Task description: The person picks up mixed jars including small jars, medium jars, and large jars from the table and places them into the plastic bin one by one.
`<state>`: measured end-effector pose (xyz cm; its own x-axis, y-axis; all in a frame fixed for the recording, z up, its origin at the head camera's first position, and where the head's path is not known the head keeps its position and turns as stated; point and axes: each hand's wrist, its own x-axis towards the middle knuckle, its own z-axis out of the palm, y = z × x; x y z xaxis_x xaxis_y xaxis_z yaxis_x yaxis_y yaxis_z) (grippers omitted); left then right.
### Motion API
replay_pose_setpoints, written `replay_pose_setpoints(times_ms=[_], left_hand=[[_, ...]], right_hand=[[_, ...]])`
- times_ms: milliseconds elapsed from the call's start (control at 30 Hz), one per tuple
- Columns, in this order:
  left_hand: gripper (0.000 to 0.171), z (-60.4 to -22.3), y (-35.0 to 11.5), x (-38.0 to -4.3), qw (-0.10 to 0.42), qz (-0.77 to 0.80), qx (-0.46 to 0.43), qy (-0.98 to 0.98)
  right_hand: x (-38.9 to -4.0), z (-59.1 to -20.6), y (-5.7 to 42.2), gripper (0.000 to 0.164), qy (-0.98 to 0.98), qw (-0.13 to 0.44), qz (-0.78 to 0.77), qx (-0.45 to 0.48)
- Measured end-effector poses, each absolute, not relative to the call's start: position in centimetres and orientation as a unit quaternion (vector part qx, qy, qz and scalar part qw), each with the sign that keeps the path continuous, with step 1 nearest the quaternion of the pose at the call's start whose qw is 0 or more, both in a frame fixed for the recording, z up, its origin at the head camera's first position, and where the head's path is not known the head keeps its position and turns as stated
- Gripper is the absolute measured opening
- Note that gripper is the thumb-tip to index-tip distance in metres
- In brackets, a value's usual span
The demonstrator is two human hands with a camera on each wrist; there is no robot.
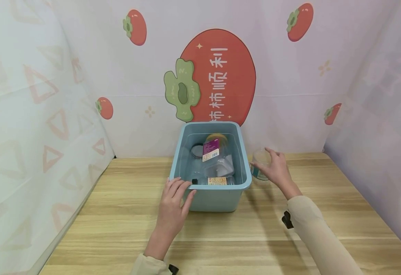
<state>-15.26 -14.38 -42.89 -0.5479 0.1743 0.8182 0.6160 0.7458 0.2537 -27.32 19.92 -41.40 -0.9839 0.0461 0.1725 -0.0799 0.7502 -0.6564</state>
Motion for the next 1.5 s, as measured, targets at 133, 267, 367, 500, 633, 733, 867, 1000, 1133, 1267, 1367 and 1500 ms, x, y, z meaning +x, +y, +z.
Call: replay_pose_setpoints(times_ms=[133, 267, 367, 500, 633, 733, 867, 1000, 1133, 1267, 1367, 1500], left_hand=[[0.032, -42.9, -14.4, -15.2, 0.412, -0.268, -0.236, -0.838], [0.037, -42.9, -14.4, -15.2, 0.413, -0.267, -0.236, -0.838], [0.038, -42.9, -14.4, -15.2, 0.414, -0.268, -0.237, -0.837], [0.038, -43.0, -14.4, -15.3, 0.415, -0.269, -0.239, -0.835], [0.033, -43.1, -14.4, -15.3, 0.416, -0.27, -0.241, -0.834], [0.031, -43.1, -14.4, -15.3, 0.416, -0.269, -0.241, -0.835], [0.034, -43.1, -14.4, -15.3, 0.416, -0.27, -0.24, -0.835], [0.04, -43.0, -14.4, -15.2, 0.415, -0.271, -0.238, -0.835], [0.043, -43.0, -14.4, -15.2, 0.416, -0.27, -0.238, -0.835], [0.044, -43.0, -14.4, -15.2, 0.416, -0.27, -0.237, -0.836], [0.041, -43.0, -14.4, -15.2, 0.415, -0.268, -0.235, -0.837], [0.031, -42.9, -14.3, -15.2, 0.412, -0.268, -0.234, -0.839]], right_hand=[[-27.3, -41.2, 20.0, 0.088, -0.932, 0.093, 0.35, 0.012], [-27.3, -41.0, 20.0, 0.087, -0.933, 0.098, 0.345, 0.014], [-27.3, -40.8, 20.1, 0.086, -0.934, 0.101, 0.342, 0.015], [-27.4, -40.6, 20.2, 0.085, -0.934, 0.103, 0.341, 0.017], [-27.4, -40.2, 20.2, 0.085, -0.934, 0.105, 0.341, 0.02], [-27.4, -39.9, 20.2, 0.085, -0.934, 0.106, 0.341, 0.022], [-27.4, -39.6, 20.2, 0.085, -0.933, 0.108, 0.341, 0.024], [-27.4, -39.3, 20.1, 0.085, -0.933, 0.111, 0.341, 0.024], [-27.5, -39.0, 20.1, 0.085, -0.935, 0.11, 0.336, 0.024], [-27.6, -38.7, 20.2, 0.086, -0.936, 0.115, 0.332, 0.025], [-27.7, -38.4, 20.3, 0.085, -0.936, 0.121, 0.331, 0.026], [-27.6, -38.0, 20.3, 0.084, -0.936, 0.124, 0.328, 0.027]])
